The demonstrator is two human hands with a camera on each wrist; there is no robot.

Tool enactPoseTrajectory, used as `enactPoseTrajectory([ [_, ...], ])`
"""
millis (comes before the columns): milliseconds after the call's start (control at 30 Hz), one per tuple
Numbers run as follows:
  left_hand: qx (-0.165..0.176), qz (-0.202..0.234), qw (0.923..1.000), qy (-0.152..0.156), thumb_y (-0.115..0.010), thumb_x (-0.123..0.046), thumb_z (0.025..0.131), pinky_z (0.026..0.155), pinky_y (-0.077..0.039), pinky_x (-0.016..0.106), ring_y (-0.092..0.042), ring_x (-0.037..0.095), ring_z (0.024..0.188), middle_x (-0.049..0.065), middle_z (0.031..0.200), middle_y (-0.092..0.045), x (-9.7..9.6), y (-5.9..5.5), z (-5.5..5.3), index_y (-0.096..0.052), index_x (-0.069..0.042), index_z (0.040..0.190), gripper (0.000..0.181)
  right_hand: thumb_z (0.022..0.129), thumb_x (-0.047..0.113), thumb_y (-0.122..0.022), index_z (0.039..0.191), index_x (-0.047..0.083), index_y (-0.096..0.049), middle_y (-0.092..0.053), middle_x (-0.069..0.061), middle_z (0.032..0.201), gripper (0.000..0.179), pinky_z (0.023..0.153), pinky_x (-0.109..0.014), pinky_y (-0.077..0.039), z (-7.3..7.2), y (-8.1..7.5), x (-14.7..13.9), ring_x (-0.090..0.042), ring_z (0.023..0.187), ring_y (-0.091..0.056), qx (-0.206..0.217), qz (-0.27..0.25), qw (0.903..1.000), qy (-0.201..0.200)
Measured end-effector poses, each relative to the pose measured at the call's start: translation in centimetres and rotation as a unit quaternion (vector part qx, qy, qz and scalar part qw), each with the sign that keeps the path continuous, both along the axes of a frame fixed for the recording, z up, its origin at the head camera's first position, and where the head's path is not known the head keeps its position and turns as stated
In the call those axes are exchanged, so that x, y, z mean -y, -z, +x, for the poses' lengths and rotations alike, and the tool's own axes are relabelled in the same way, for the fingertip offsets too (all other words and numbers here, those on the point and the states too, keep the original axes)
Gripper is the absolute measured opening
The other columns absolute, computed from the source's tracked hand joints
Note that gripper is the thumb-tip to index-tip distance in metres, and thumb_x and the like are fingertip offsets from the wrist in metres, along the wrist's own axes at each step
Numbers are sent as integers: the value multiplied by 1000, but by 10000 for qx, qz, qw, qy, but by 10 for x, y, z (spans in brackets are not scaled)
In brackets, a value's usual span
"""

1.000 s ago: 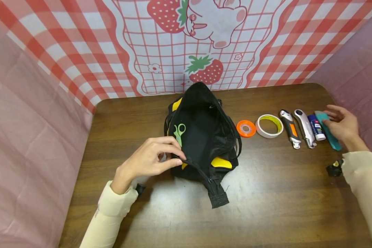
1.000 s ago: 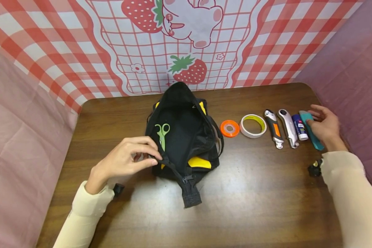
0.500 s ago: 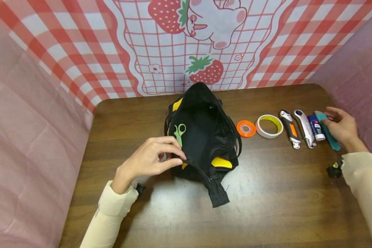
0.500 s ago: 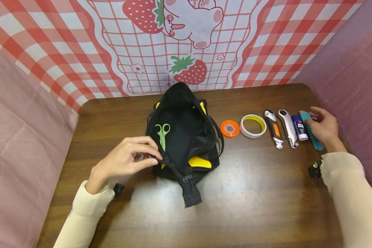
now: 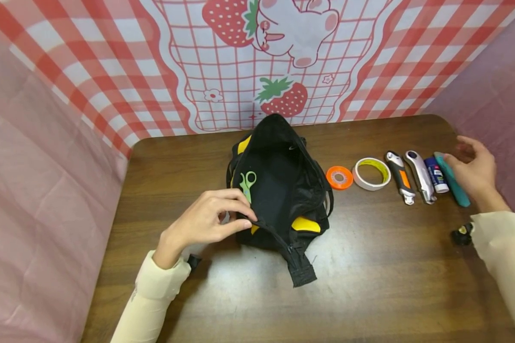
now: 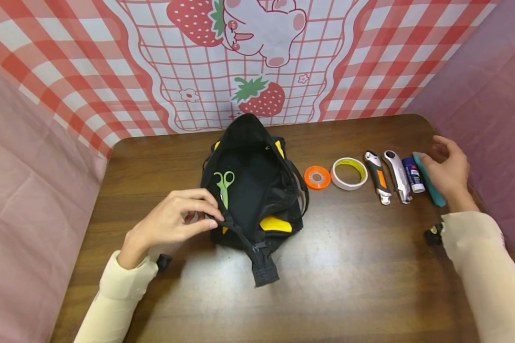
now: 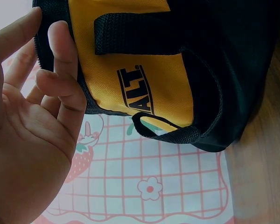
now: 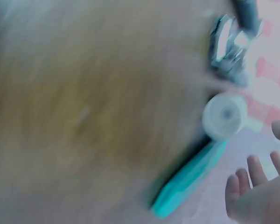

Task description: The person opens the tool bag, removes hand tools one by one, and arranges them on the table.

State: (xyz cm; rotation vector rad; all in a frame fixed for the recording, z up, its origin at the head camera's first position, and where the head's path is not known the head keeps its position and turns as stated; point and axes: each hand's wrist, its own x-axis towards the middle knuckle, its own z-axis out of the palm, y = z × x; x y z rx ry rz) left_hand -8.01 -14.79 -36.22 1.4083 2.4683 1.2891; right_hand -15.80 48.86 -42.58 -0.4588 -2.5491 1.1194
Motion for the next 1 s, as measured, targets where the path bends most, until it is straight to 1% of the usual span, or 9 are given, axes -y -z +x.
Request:
enactPoseTrajectory([
  [100, -2, 10, 10000, 6, -81, -23, 89, 55, -41, 20, -52, 13, 60, -12, 104, -67, 0, -1, 0, -79, -24, 103, 14, 90, 20, -75, 143, 28, -59, -55, 29, 107, 56, 90, -11, -38, -2, -11, 19, 12, 97, -49, -490, 37, 9984, 288],
  [167, -9, 3, 10000, 22, -79, -28, 91, 55, -42, 20, -52, 13, 61, -12, 104, -67, 0, -1, 1, -79, -24, 104, 13, 87, 18, -78, 138, 27, -63, -58, 26, 108, 54, 89, -13, -38, -3, -19, 34, 12, 97, -50, -873, -73, 9953, 412],
  [267, -26, -8, 10000, 29, -77, -31, 92, 55, -41, 20, -52, 11, 61, -12, 105, -67, 1, -2, 0, -79, -24, 104, 13, 85, 14, -80, 132, 24, -68, -63, 21, 110, 50, 86, -14, -39, -3, -31, 60, 7, 100, -54, -1449, -287, 9885, 335],
  [367, -40, -8, 10000, 31, -79, -27, 91, 55, -41, 20, -51, 9, 62, -12, 105, -67, 1, -2, 0, -79, -24, 104, 13, 83, 8, -80, 128, 16, -70, -68, 13, 111, 47, 85, -16, -42, -2, -46, 92, 2, 101, -58, -1981, -429, 9792, -20],
  [467, -33, 2, 10000, 50, -80, -24, 91, 54, -41, 20, -51, 8, 62, -12, 105, -67, 1, -2, 0, -79, -24, 104, 13, 82, 3, -78, 126, 7, -70, -71, 4, 110, 45, 85, -18, -44, 4, -62, 127, -4, 101, -61, -2366, -625, 9685, -469],
  [600, -33, 18, 10000, 63, -79, -27, 92, 55, -41, 20, -50, 7, 62, -12, 105, -67, 1, -2, 1, -79, -24, 104, 13, 82, -1, -77, 126, 1, -69, -72, -3, 108, 45, 85, -20, -47, 12, -80, 167, -9, 100, -64, -2626, -1094, 9546, -886],
  [667, -48, 20, 10000, 60, -79, -27, 92, 55, -41, 20, -50, 6, 63, -12, 105, -67, 1, -2, 0, -79, -24, 104, 12, 82, -3, -76, 126, -2, -68, -72, -7, 109, 44, 85, -22, -48, 14, -84, 181, -11, 101, -65, -2788, -1270, 9452, -1129],
  [833, -92, -16, 9999, 42, -80, -23, 90, 55, -41, 20, -49, 2, 65, -13, 105, -67, 1, -2, 0, -79, -24, 103, 13, 82, -9, -75, 123, -10, -65, -70, -19, 109, 42, 84, -23, -52, 16, -90, 214, -16, 98, -66, -3145, -1908, 9119, -1822],
  [1000, -54, -32, 10000, 47, -80, -25, 91, 55, -41, 20, -47, 1, 64, -12, 105, -67, 1, -1, -1, -79, -24, 103, 13, 82, -14, -72, 123, -13, -63, -69, -19, 108, 42, 82, -23, -53, 18, -93, 247, -18, 97, -66, -3136, -2318, 8881, -2434],
])
